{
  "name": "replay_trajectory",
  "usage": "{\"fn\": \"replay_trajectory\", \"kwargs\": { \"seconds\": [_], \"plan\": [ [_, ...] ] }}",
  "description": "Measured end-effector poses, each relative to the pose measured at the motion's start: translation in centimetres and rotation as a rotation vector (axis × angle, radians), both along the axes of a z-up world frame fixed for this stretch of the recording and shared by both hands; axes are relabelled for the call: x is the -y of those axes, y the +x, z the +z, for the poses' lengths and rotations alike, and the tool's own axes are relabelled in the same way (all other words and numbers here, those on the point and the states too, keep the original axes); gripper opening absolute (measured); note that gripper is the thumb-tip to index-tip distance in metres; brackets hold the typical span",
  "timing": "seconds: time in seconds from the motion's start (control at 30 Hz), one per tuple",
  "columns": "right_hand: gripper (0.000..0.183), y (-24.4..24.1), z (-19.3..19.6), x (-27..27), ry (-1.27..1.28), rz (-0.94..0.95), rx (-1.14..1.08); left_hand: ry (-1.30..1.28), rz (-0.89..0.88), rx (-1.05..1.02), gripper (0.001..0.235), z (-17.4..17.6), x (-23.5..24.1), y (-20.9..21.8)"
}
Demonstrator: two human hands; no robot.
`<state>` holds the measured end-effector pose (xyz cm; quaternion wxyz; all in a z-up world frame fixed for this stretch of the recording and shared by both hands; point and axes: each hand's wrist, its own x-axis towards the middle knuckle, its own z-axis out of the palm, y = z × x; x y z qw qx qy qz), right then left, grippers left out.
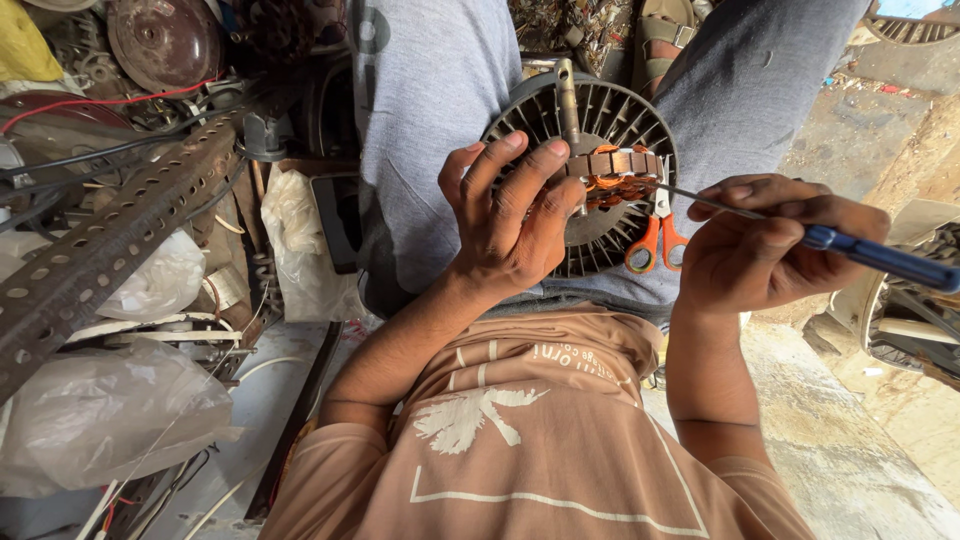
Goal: The person uses a screwdriver and pliers to adjust components on a fan motor stator held in their lap, then cuts wires with scissors.
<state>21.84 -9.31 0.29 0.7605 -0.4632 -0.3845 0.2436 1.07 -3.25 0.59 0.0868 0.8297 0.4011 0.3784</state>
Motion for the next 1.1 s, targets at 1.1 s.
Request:
{"fn": "replay_trajectory", "kwargs": {
  "seconds": [1.1],
  "plan": [
    [0.024,-3.4,-0.8,-5.5,-0.088,0.058,-0.296,0.058,0.040,0.103,0.032,-1.2,0.1,-0.3]
  ]
}}
